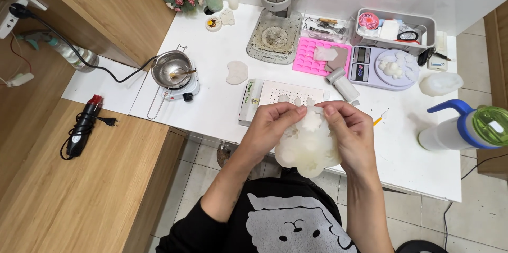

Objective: Demolding decorative wax shapes from silicone molds and cleaning excess material using a tool.

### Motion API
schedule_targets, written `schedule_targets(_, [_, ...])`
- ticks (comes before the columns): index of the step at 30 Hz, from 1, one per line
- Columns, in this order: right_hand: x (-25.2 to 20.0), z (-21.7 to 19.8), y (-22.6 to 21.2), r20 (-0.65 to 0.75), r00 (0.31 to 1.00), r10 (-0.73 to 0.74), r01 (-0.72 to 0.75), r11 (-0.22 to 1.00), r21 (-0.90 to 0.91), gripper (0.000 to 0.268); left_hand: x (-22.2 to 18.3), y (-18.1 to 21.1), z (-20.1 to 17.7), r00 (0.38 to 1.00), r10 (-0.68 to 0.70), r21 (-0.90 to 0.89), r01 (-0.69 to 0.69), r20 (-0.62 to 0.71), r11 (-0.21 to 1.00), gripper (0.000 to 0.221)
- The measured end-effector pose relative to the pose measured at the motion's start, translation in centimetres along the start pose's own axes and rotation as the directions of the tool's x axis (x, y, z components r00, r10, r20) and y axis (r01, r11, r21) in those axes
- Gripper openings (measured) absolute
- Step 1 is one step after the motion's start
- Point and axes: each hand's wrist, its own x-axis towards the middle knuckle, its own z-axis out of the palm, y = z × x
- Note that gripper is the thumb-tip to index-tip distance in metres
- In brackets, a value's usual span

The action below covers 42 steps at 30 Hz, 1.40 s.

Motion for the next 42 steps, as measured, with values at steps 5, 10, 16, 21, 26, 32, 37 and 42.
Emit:
schedule_targets(5, [-0.7, 0.7, 0.0, -0.042, 0.995, -0.09, 0.077, 0.969, -0.234, 0.025, -0.4, 1.3, -0.1, 0.995, -0.071, 0.223, 0.052, 0.077, 0.973, 0.033])
schedule_targets(10, [-1.0, 1.1, -0.3, -0.055, 0.991, -0.122, 0.098, 0.944, -0.315, 0.027, 0.0, -0.1, -0.6, 0.987, -0.151, 0.08, 0.147, 0.055, 0.986, 0.038])
schedule_targets(16, [-0.1, 0.7, 1.6, -0.008, 0.997, -0.074, 0.07, 0.966, -0.247, 0.029, 0.4, -1.7, -1.7, 0.963, -0.263, -0.182, 0.268, 0.055, 0.946, 0.041])
schedule_targets(21, [0.5, 1.5, 1.7, -0.008, 1.0, -0.016, 0.013, 0.969, -0.246, 0.03, 0.2, -2.0, -2.1, 0.942, -0.334, -0.314, 0.33, 0.045, 0.89, 0.043])
schedule_targets(26, [1.0, 1.5, 1.9, 0.0, 1.0, -0.014, 0.014, 0.959, -0.283, 0.028, 0.3, -3.1, -3.1, 0.954, -0.301, -0.15, 0.298, 0.006, 0.943, 0.056])
schedule_targets(32, [1.1, 1.2, 2.1, -0.067, 0.997, -0.023, -0.002, 0.934, -0.356, 0.026, -1.5, -0.1, -2.2, 0.98, -0.118, -0.008, 0.121, 0.163, 0.993, 0.074])
schedule_targets(37, [1.6, 1.1, 2.2, -0.038, 0.995, 0.087, -0.094, 0.959, -0.267, 0.026, -2.2, 1.0, -2.0, 0.98, -0.114, -0.086, 0.13, 0.165, 0.988, 0.09])
schedule_targets(42, [2.3, 1.0, 3.2, 0.06, 0.979, 0.195, -0.183, 0.969, -0.167, 0.027, -2.2, -0.5, -3.2, 0.959, -0.004, -0.05, 0.019, 0.284, 0.999, 0.083])
